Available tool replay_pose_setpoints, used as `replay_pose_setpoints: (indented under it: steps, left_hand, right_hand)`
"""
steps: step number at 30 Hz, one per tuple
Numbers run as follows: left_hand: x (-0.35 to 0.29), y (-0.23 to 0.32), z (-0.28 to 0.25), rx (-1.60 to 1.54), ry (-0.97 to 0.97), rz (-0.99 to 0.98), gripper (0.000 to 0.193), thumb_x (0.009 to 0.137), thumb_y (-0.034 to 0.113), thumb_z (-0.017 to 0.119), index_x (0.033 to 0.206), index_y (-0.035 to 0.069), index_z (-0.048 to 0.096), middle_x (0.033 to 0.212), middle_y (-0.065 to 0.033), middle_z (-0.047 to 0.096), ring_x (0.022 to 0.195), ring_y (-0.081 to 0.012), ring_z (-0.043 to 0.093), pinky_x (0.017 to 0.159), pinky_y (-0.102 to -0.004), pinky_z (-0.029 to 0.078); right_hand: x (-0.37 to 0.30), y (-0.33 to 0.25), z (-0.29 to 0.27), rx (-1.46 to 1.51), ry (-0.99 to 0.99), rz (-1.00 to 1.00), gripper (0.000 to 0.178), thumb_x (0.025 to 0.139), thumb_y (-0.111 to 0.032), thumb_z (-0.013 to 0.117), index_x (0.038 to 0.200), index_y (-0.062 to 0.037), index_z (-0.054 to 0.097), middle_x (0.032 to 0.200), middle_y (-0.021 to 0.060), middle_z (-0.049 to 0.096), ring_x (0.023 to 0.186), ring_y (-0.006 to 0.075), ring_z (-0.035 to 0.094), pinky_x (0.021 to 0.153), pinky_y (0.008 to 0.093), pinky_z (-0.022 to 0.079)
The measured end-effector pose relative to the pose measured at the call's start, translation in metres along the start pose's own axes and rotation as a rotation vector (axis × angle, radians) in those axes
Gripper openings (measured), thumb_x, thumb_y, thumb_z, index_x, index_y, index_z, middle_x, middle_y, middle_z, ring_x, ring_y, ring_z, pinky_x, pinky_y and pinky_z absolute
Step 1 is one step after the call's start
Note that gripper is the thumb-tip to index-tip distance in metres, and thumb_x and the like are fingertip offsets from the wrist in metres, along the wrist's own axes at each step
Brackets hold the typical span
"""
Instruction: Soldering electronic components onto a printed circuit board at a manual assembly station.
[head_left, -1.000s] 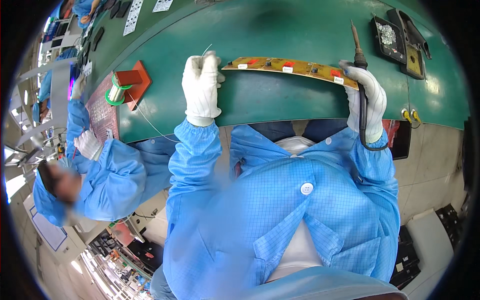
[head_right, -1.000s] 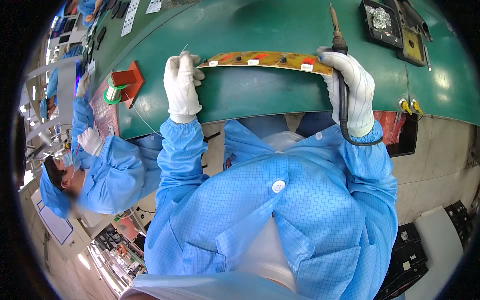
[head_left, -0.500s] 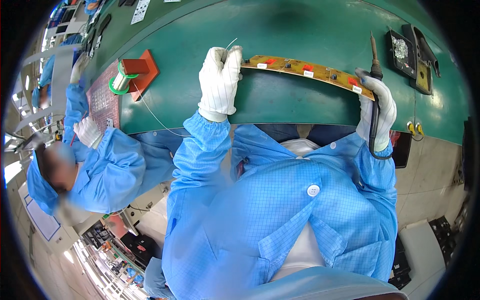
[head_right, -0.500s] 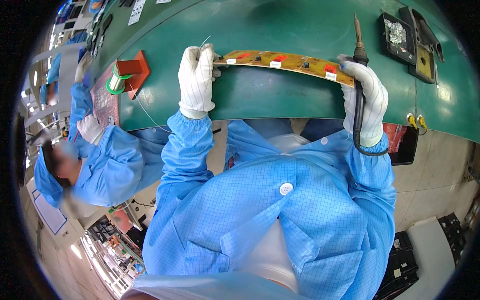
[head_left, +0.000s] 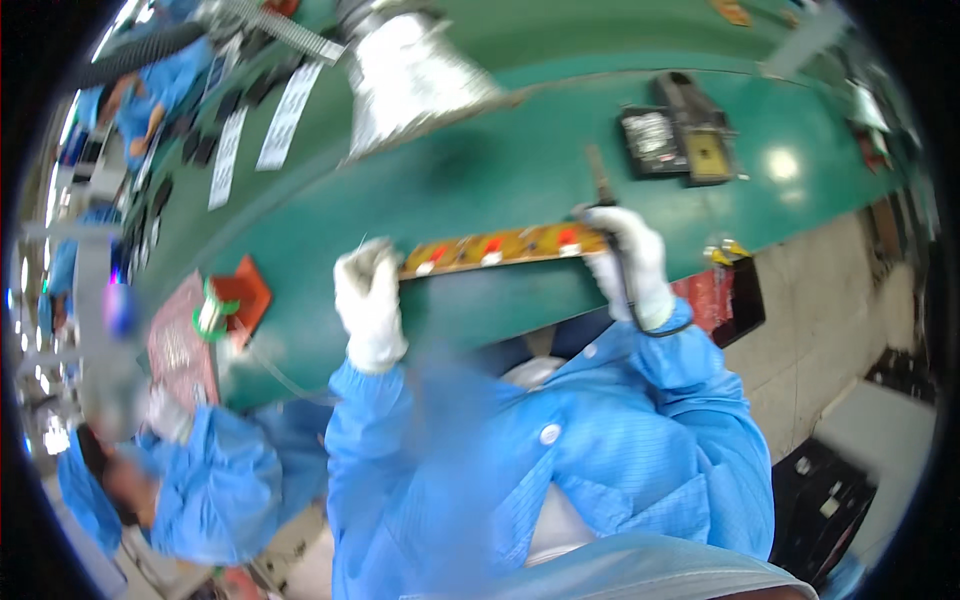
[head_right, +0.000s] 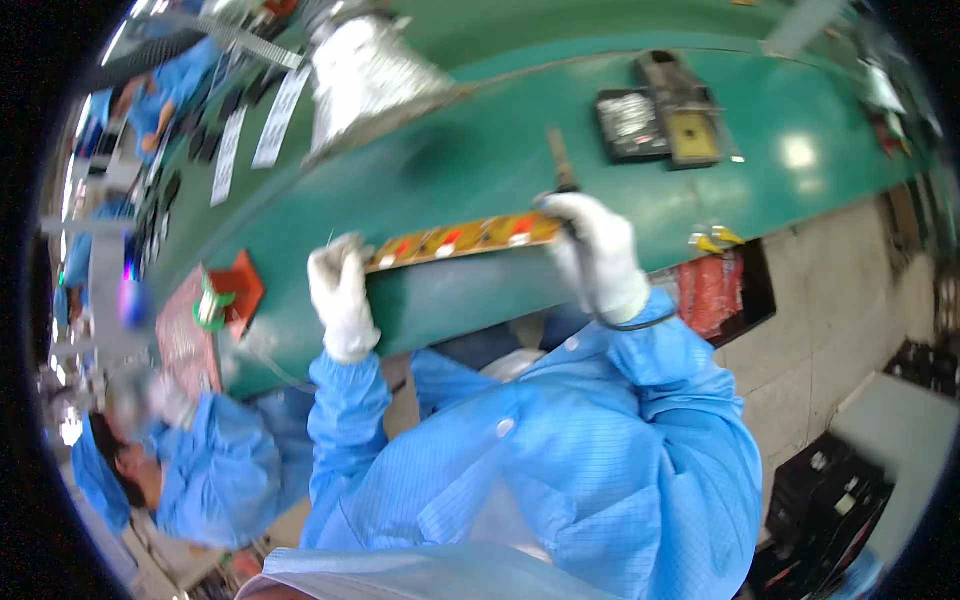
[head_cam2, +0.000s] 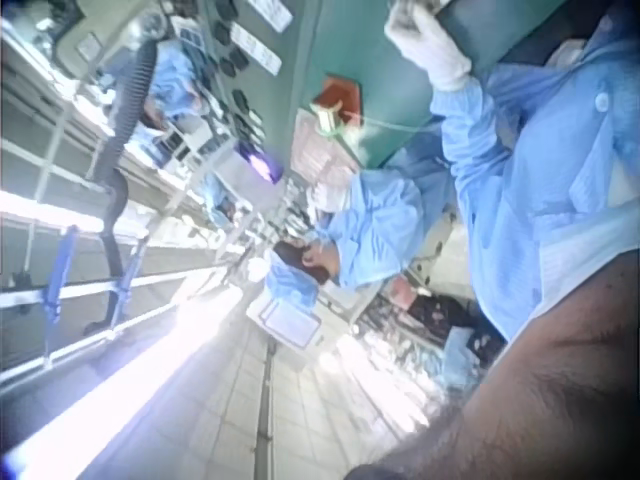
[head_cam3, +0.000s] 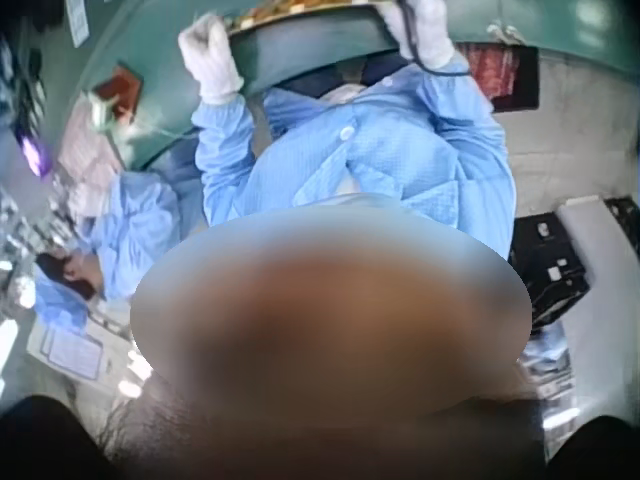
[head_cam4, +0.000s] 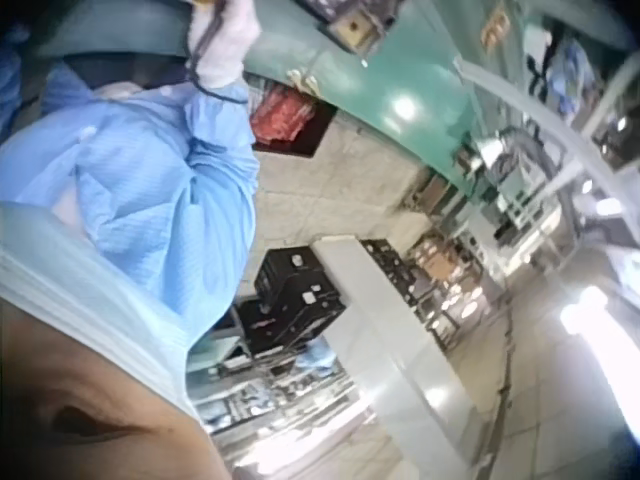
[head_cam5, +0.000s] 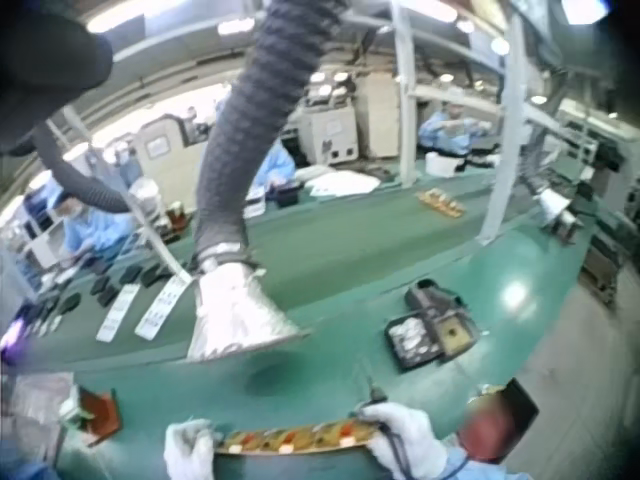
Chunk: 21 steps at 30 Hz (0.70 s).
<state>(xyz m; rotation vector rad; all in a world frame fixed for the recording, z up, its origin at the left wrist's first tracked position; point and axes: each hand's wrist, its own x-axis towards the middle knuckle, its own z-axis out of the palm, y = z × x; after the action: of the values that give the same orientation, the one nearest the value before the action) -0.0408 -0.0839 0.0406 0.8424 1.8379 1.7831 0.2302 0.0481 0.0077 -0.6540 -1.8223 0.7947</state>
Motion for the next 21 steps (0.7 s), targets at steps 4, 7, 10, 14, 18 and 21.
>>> replay_pose_setpoints:
  steps: [4,7,10,14,18,21]
  left_hand:
    - [0.0,-0.006,-0.009,0.056,-0.198,0.123,0.023,0.097,0.018,0.06,0.107,-0.001,0.053,0.103,-0.012,0.064,0.087,-0.0166,0.062,0.079,-0.0298,0.052]
    - [-0.001,-0.009,-0.011,0.122,-0.197,0.146,0.019,0.092,0.012,0.067,0.101,0.001,0.053,0.09,-0.0055,0.061,0.075,-0.0096,0.054,0.071,-0.0237,0.047]
    - [-0.001,-0.01,-0.008,0.152,-0.16,0.146,0.018,0.085,0.002,0.07,0.096,0.001,0.056,0.083,-0.0019,0.057,0.069,-0.0065,0.05,0.064,-0.0212,0.045]
    - [-0.008,-0.004,-0.004,0.114,-0.212,0.163,0.019,0.093,0.011,0.067,0.097,0.002,0.051,0.083,-0.0041,0.057,0.07,-0.0084,0.054,0.063,-0.0225,0.047]
    - [-0.014,0.0,-0.003,0.109,-0.22,0.156,0.021,0.095,0.017,0.065,0.096,0.003,0.048,0.084,-0.0063,0.056,0.063,-0.0104,0.056,0.057,-0.0242,0.05]
    - [-0.015,0.0,-0.004,0.118,-0.235,0.162,0.021,0.095,0.016,0.064,0.094,0.005,0.047,0.084,-0.0062,0.056,0.054,-0.0103,0.052,0.053,-0.0234,0.047]
  right_hand:
    - [0.004,-0.002,-0.001,-0.077,0.014,-0.03,0.033,0.081,-0.009,0.076,0.109,-0.0058,0.06,0.094,0.0141,0.068,0.081,0.0311,0.07,0.071,0.0345,0.056]
    - [0.006,-0.006,-0.002,-0.086,0.017,0.006,0.03,0.087,-0.006,0.072,0.112,-0.0066,0.057,0.083,0.01,0.065,0.065,0.014,0.062,0.061,0.0284,0.05]
    - [0.006,-0.005,-0.001,-0.084,0.052,-0.019,0.031,0.086,-0.007,0.073,0.112,-0.006,0.057,0.087,0.0116,0.067,0.07,0.0181,0.066,0.065,0.0298,0.053]
    - [0.005,-0.002,0.001,-0.102,0.073,0.037,0.032,0.085,-0.009,0.073,0.112,-0.0049,0.057,0.092,0.0127,0.068,0.078,0.024,0.07,0.071,0.0323,0.055]
    - [0.006,-0.003,-0.002,-0.046,0.084,0.023,0.034,0.086,-0.013,0.072,0.114,-0.0031,0.057,0.094,0.0144,0.07,0.083,0.0293,0.07,0.073,0.0346,0.056]
    - [0.007,-0.007,-0.005,-0.081,0.105,-0.003,0.034,0.086,-0.015,0.072,0.115,-0.0036,0.057,0.095,0.0158,0.07,0.083,0.0322,0.07,0.073,0.0367,0.056]
